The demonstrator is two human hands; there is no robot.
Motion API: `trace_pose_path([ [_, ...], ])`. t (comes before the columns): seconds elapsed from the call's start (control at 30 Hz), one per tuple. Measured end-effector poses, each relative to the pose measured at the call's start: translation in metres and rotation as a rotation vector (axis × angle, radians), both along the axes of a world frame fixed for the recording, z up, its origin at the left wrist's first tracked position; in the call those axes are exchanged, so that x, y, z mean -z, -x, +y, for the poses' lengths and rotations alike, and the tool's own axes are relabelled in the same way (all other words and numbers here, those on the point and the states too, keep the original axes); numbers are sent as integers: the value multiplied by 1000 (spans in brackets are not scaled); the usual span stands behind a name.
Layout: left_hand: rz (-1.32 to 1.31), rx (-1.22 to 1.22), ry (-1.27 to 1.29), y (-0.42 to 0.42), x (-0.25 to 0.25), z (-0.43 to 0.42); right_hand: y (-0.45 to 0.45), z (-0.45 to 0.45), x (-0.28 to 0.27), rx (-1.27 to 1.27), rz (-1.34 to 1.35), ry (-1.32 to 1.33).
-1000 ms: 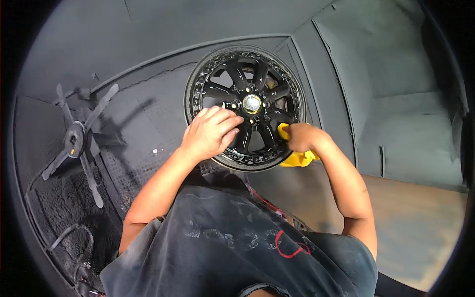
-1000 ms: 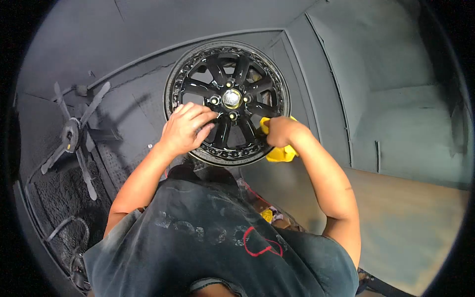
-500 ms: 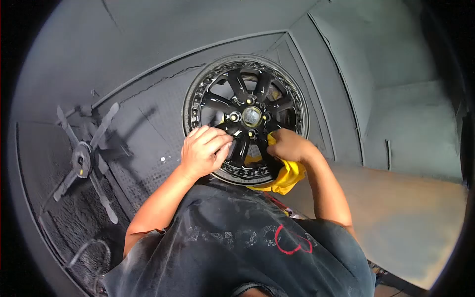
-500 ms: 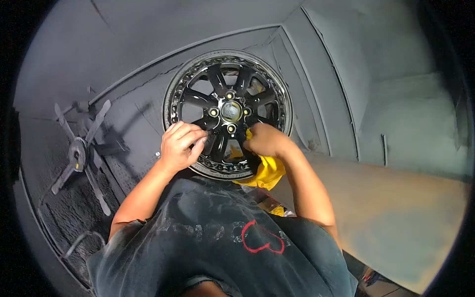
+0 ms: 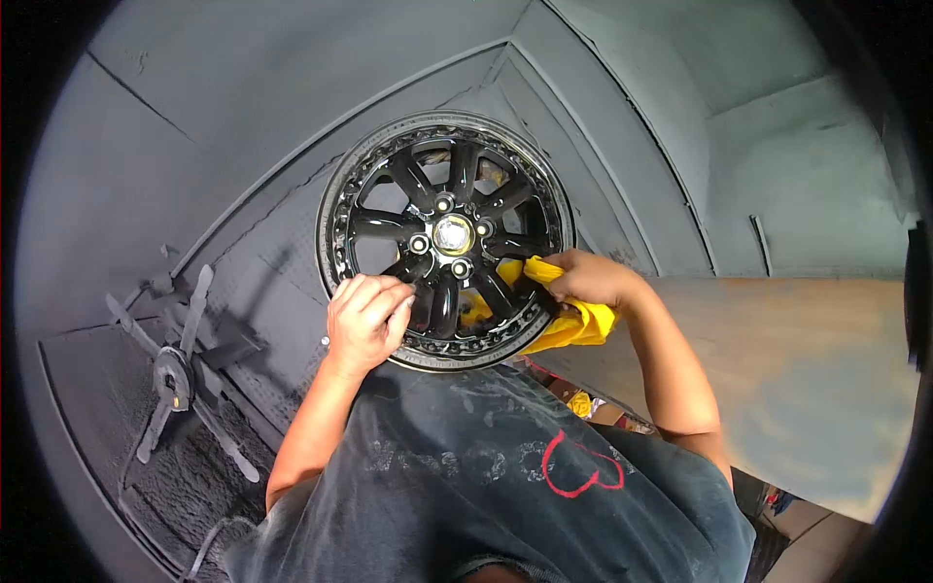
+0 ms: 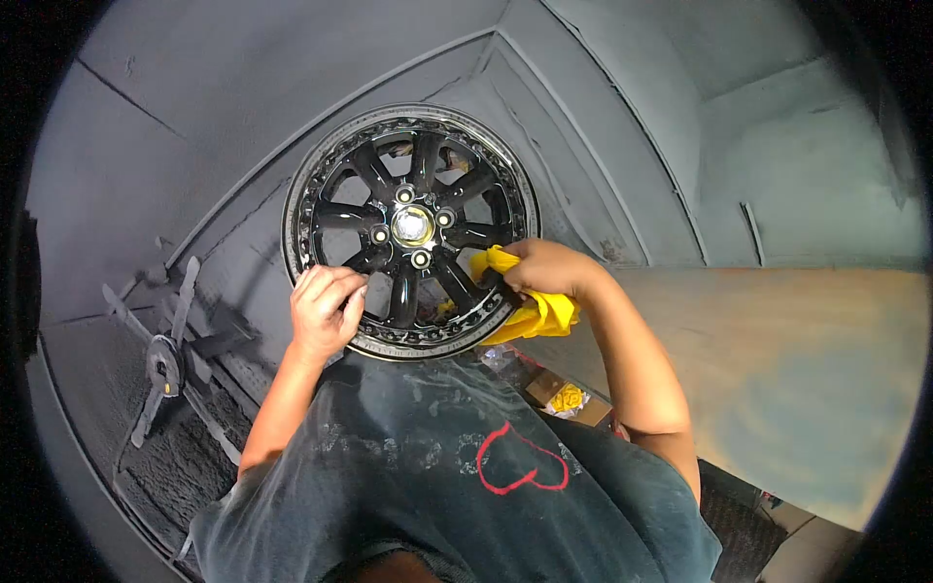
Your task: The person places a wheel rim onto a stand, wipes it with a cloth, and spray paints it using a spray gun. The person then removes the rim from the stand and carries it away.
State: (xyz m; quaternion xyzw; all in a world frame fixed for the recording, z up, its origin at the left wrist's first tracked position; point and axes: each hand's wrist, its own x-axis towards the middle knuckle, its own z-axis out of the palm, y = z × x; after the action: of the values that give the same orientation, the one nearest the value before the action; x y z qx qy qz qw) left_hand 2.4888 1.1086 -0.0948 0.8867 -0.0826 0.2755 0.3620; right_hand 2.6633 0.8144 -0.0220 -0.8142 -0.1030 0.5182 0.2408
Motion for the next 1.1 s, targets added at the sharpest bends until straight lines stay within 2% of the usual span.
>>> trace_pose_path([
  [0.1,11,-44,36,4,-3,-8,4,14,-1,-138,-179,64],
  [0.2,19,-15,30,4,-5,-11,4,52,3,-201,-139,44],
  [0.27,31,0,19,6,-3,-12,-5,32,15,-184,-109,2],
  [0.33,23,3,41,6,2,-9,-13,3,9,9,51,-64],
  [0.37,18,2,41,5,0,-11,-14,-11,1,45,47,-76],
  [0.4,17,4,42,5,-1,-13,-12,-24,-5,202,120,-152],
  [0.5,8,-19,41,4,-3,-16,-9,-36,-41,184,-25,-212],
  [0.6,16,-21,60,6,-2,-14,-7,-24,-44,235,-144,-328],
  [0.67,15,-8,38,6,-3,-15,-9,-1,-24,-133,-402,-1],
  [0.73,17,3,22,6,-4,-16,-18,21,19,-260,-423,93],
  [0.8,36,8,25,5,-5,-16,-8,58,10,-339,-430,190],
  [0.87,33,8,24,5,-5,-13,-8,53,4,-330,-447,207],
  [1.0,11,-6,93,6,1,-3,-16,4,-18,-233,-327,59],
  [1.1,-40,-24,31,-1,-4,15,-10,23,-12,-271,-300,130],
])
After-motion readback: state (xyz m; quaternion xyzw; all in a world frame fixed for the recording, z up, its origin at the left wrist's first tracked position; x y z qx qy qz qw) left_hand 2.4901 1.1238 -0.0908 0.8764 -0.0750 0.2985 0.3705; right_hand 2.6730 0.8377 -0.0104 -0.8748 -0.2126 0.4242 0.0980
